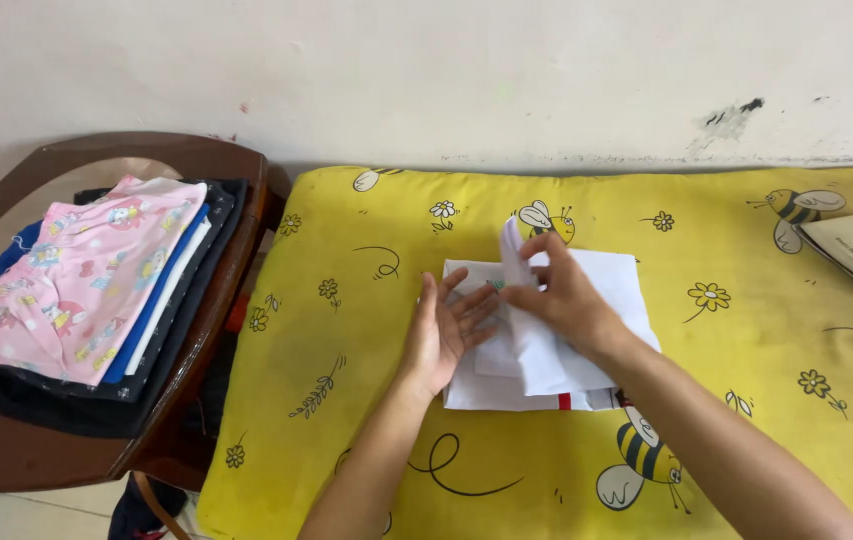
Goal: The person irons a white short-sleeved shirt laid out on a yellow bedsheet. They use an electric iron to smooth the collar, sleeves, and main body of the shirt. After ironing, the person folds the shirt neatly and places it on a stack of other folded clothes.
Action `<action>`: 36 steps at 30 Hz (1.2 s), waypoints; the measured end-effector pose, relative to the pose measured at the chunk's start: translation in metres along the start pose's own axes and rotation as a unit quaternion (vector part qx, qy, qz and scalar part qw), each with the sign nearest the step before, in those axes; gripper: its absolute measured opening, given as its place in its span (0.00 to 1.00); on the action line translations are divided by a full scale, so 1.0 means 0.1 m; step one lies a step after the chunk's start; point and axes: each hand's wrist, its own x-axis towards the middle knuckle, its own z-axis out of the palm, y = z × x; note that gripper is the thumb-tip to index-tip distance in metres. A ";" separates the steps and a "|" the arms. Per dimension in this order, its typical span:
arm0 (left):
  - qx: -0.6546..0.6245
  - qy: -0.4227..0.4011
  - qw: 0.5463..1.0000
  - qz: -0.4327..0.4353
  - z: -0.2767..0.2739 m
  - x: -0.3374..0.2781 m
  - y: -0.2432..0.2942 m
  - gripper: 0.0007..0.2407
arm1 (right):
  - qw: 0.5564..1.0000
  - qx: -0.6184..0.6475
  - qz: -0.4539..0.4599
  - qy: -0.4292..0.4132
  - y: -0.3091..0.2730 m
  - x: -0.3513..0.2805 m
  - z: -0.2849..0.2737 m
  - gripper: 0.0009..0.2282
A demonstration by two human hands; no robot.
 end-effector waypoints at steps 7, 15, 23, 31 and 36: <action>0.076 0.079 0.993 0.053 0.23 -0.04 -0.04 0.22 | 0.990 -0.118 -0.078 0.014 -0.05 -0.68 0.39 0.20; 0.080 0.096 0.991 0.053 0.79 0.01 0.04 0.24 | 0.795 -0.396 -0.458 -0.018 0.40 -1.38 0.32 0.15; 0.067 0.101 0.991 0.048 0.95 -0.07 0.23 0.24 | 0.778 -0.581 -0.205 0.119 1.24 -1.31 -0.23 0.21; 0.181 0.166 0.967 0.062 0.14 -0.18 0.01 0.31 | 0.780 -0.615 -0.093 0.067 1.35 -1.33 -0.21 0.19; 0.309 0.162 0.930 0.119 -0.02 -0.18 -0.14 0.36 | 0.743 -0.644 -0.153 0.096 1.27 -1.58 -0.15 0.27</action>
